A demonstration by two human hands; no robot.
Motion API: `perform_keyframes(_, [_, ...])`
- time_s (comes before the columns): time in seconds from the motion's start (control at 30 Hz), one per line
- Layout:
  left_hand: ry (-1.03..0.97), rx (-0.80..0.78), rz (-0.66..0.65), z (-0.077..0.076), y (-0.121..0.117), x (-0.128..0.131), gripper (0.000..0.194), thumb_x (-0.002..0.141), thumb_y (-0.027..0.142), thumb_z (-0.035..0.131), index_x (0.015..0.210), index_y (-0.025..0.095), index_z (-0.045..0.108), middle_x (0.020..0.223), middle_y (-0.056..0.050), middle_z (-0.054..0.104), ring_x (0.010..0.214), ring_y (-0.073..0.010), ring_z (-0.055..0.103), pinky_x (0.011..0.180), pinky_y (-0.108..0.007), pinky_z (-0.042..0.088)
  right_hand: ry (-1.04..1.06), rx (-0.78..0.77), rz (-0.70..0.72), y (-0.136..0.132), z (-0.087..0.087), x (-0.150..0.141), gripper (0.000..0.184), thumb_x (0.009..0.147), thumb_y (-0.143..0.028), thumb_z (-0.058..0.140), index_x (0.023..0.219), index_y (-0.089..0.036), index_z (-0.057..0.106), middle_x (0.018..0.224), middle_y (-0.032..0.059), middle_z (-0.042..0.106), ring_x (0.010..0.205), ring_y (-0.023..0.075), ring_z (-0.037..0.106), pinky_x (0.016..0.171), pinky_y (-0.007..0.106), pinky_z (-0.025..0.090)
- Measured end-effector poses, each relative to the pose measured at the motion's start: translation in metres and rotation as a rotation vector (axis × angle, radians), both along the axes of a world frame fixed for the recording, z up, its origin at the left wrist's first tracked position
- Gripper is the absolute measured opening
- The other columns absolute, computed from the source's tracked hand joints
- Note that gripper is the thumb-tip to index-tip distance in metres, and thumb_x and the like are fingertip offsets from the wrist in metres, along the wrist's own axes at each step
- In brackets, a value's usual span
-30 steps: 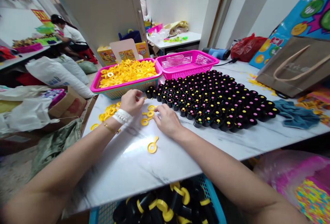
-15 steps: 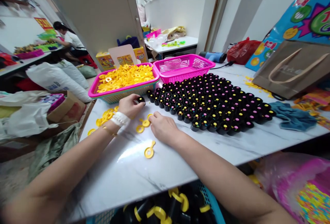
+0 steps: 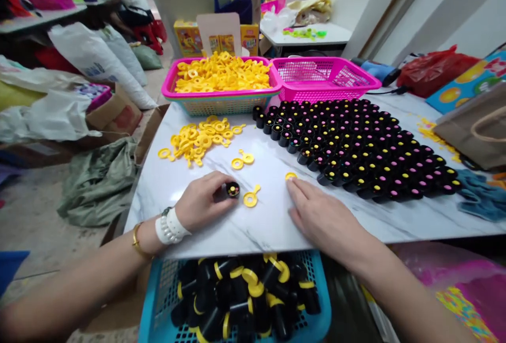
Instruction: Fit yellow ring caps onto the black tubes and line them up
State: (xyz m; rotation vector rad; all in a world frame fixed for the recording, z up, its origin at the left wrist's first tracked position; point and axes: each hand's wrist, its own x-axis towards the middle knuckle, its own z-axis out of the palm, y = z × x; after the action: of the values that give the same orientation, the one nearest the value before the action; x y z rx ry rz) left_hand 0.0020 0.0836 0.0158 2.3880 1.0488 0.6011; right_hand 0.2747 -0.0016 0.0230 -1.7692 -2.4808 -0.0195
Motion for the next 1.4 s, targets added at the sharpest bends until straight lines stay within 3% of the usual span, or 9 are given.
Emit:
perform_keyframes(0.1, [-0.002,-0.020,-0.039,0.003,0.001,0.002,0.024,0.077,0.026,0.067,0.099,0.018,0.062,0.091,-0.005,0.064,0.080,-0.0172,0.058,0.072,-0.029,0.047,0.039,-0.031,0.161,-0.038,-0.003,0.005,0.077,0.087,-0.039,0.060,0.149,-0.008,0.029,0.147,0.0221,0.041,0.129,0.0350,0.046,0.100,0.048,0.049])
perform_keyframes(0.23, [0.016,-0.042,-0.051,0.004,-0.001,0.001,0.025,0.073,0.028,0.073,0.093,0.018,0.062,0.087,-0.004,0.062,0.077,-0.0171,0.057,0.069,-0.028,0.046,0.122,0.127,0.248,-0.060,-0.021,-0.011,0.050,0.091,-0.016,0.053,0.140,-0.014,0.045,0.124,0.0189,0.061,0.113,0.0304,0.058,0.093,0.047,0.053])
perform_keyframes(0.4, [-0.041,-0.081,-0.148,0.003,-0.004,0.002,0.025,0.076,0.029,0.071,0.096,0.019,0.062,0.094,-0.004,0.060,0.078,-0.0155,0.056,0.069,-0.027,0.046,0.159,0.202,0.362,-0.060,-0.027,-0.026,0.027,0.092,-0.010,0.049,0.115,-0.017,0.063,0.102,0.0134,0.069,0.086,0.0231,0.063,0.077,0.038,0.054])
perform_keyframes(0.6, [-0.040,-0.108,-0.141,0.004,-0.005,0.001,0.025,0.073,0.027,0.074,0.094,0.018,0.063,0.089,-0.004,0.061,0.076,-0.0152,0.055,0.069,-0.027,0.045,0.268,0.066,0.377,-0.053,-0.020,-0.033,0.022,0.090,-0.013,0.048,0.105,-0.018,0.063,0.083,0.0085,0.065,0.072,0.0190,0.057,0.066,0.032,0.046])
perform_keyframes(0.7, [-0.072,-0.182,-0.144,0.012,-0.001,-0.005,0.042,0.067,0.038,0.079,0.100,0.018,0.063,0.088,-0.003,0.063,0.071,-0.0140,0.054,0.065,-0.026,0.045,0.385,-0.036,0.367,-0.041,-0.017,-0.036,0.018,0.085,-0.013,0.050,0.098,-0.017,0.062,0.079,0.0066,0.061,0.069,0.0183,0.054,0.061,0.031,0.041])
perform_keyframes(0.83, [-0.183,-0.257,-0.067,0.027,0.033,0.002,0.037,0.084,0.049,0.059,0.101,0.017,0.065,0.082,-0.003,0.067,0.066,-0.0129,0.056,0.060,-0.024,0.044,0.637,-0.186,0.337,-0.026,-0.009,-0.034,0.009,0.082,-0.019,0.055,0.087,-0.018,0.062,0.072,0.0033,0.058,0.064,0.0156,0.052,0.059,0.028,0.038])
perform_keyframes(1.0, [0.025,0.160,0.188,0.023,0.120,0.050,0.024,0.084,0.035,0.059,0.090,0.018,0.074,0.085,-0.004,0.070,0.078,-0.0162,0.061,0.076,-0.027,0.046,0.847,-0.294,0.206,-0.020,-0.008,-0.032,0.009,0.086,-0.020,0.057,0.084,-0.017,0.065,0.070,0.0033,0.060,0.063,0.0136,0.055,0.060,0.025,0.040])
perform_keyframes(1.1, [0.186,0.235,0.274,0.010,0.163,0.080,0.025,0.080,0.034,0.061,0.093,0.019,0.077,0.091,-0.008,0.071,0.086,-0.0211,0.063,0.078,-0.030,0.047,0.867,-0.274,0.164,-0.022,-0.012,-0.033,0.009,0.086,-0.018,0.058,0.085,-0.017,0.067,0.071,0.0041,0.062,0.065,0.0138,0.058,0.060,0.025,0.040])
perform_keyframes(1.4, [0.317,0.237,0.271,0.000,0.188,0.111,0.022,0.076,0.031,0.062,0.087,0.021,0.078,0.085,-0.008,0.074,0.086,-0.0252,0.063,0.081,-0.034,0.047,0.948,-0.199,0.213,-0.020,-0.015,-0.030,0.008,0.084,-0.017,0.061,0.084,-0.014,0.069,0.068,0.0046,0.062,0.060,0.0125,0.056,0.056,0.024,0.040])
